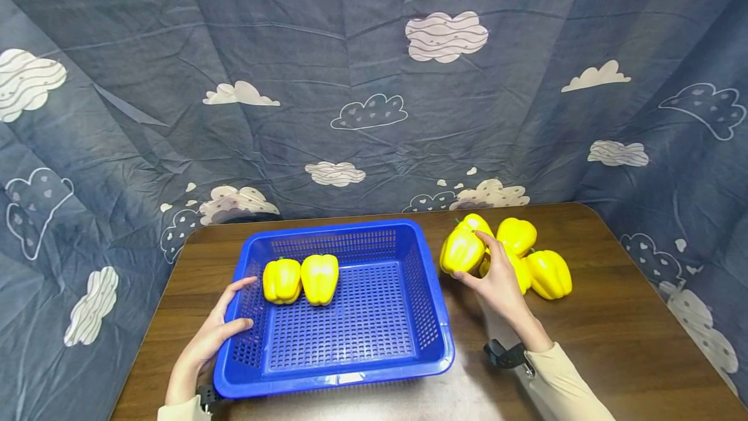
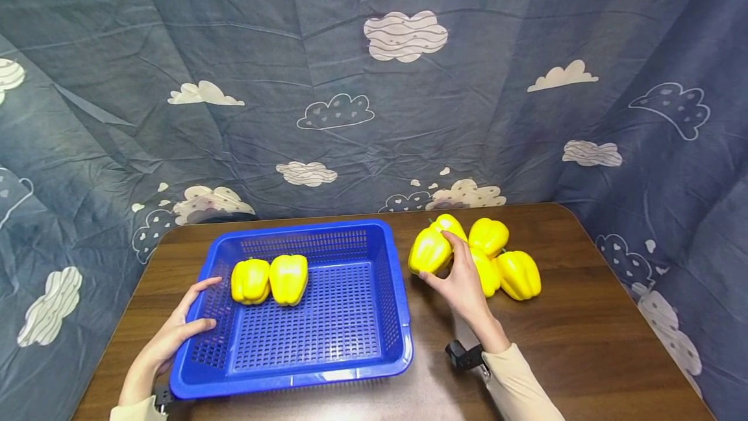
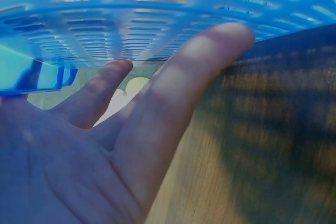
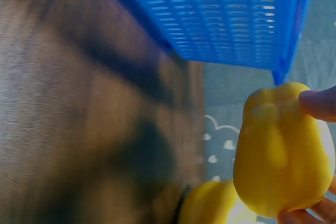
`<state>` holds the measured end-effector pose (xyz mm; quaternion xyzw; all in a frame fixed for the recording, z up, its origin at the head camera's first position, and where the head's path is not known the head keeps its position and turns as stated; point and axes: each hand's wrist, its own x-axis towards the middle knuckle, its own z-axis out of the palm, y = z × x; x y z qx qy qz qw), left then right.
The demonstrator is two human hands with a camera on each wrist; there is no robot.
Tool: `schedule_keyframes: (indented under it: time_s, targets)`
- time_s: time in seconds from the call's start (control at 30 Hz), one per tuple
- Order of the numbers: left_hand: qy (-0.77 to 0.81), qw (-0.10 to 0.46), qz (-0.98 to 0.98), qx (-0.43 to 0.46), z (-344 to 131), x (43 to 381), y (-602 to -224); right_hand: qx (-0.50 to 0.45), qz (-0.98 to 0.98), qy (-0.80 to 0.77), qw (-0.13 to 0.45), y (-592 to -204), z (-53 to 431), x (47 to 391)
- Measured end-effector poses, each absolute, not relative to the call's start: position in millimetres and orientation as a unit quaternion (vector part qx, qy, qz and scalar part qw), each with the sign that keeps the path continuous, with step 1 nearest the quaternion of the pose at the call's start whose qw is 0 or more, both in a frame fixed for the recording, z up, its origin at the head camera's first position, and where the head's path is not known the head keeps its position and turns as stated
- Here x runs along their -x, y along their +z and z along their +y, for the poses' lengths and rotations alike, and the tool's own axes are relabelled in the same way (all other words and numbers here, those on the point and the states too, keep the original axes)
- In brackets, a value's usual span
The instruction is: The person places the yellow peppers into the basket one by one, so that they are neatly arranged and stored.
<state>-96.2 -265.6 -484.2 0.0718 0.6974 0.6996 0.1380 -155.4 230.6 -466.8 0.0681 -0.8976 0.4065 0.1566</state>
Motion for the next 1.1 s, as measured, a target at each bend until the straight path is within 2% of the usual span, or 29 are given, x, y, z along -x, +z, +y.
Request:
schedule_keyframes:
  time_s: [0.63, 1.1]
  targets:
    - [0.700, 0.141, 0.697, -0.058, -264, 96, -482, -0.112, -0.888, 0.409, 0.177, -436, 222, 164]
    - [0.699, 0.141, 0.699, -0.056, -264, 96, -482, -0.122, -0.895, 0.409, 0.130, -412, 206, 160]
